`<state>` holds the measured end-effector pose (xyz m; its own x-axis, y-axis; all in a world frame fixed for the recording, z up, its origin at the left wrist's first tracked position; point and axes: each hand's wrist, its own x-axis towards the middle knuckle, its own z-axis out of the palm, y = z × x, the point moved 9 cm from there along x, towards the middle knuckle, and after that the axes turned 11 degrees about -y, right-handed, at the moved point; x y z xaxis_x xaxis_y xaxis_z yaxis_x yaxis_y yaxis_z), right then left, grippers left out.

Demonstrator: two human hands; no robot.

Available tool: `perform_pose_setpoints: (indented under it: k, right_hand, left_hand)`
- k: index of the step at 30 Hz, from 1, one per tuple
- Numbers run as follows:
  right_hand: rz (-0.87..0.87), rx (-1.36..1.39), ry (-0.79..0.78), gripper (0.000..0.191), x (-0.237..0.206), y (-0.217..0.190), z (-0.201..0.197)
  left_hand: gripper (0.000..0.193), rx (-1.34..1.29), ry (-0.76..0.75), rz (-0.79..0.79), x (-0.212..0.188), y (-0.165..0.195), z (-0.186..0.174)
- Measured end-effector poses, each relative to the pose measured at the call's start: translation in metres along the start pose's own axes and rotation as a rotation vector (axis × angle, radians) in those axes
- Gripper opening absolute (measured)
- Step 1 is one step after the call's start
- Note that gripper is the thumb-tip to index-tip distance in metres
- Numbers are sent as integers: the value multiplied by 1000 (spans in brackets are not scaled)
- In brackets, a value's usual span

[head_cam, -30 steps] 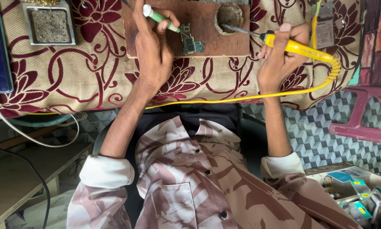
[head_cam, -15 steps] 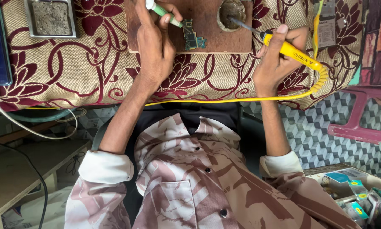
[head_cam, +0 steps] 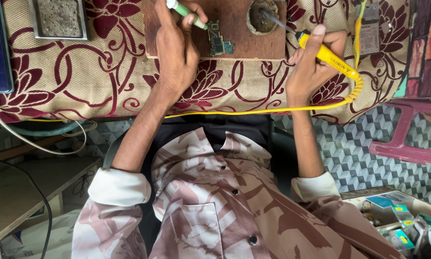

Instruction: The person solders a small circuit board using a soldering iron and flux. They repeatedly apply flux with a green tube and heat specific points on the board with the iron, occasionally dipping the tip into a small container.

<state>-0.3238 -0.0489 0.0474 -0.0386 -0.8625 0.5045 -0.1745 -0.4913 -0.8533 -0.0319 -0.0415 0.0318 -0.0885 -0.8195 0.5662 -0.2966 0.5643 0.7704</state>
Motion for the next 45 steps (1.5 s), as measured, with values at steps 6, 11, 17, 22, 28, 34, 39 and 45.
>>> perform_pose_setpoints:
  k: [6, 11, 17, 22, 28, 34, 39, 45]
  right_hand:
    - [-37, 91, 48, 27, -6, -21, -23]
    - [-158, -26, -171, 33, 4, -49, -8]
    - [-206, -72, -136, 18, -1, -50, -6]
    - [-160, 386, 77, 30, -10, 4, -24]
    - [56, 360, 105, 31, -25, 55, -21]
    - [34, 433, 89, 29, -34, 61, -13]
    - [20, 410, 89, 27, -36, 59, -12]
    - [7, 342, 19, 29, -32, 51, -8]
  left_hand:
    - [63, 19, 14, 7, 0, -4, 0]
    - [64, 11, 10, -33, -4, -13, 2]
    - [67, 20, 5, -3, -3, -13, 1]
    - [64, 25, 16, -9, 1, -9, 1]
    - [67, -1, 9, 2, 3, 3, -2]
    - [72, -18, 10, 4, 4, 1, 1]
    - [65, -14, -6, 10, 0, -8, 6]
    - [59, 11, 6, 5, -1, -18, 12]
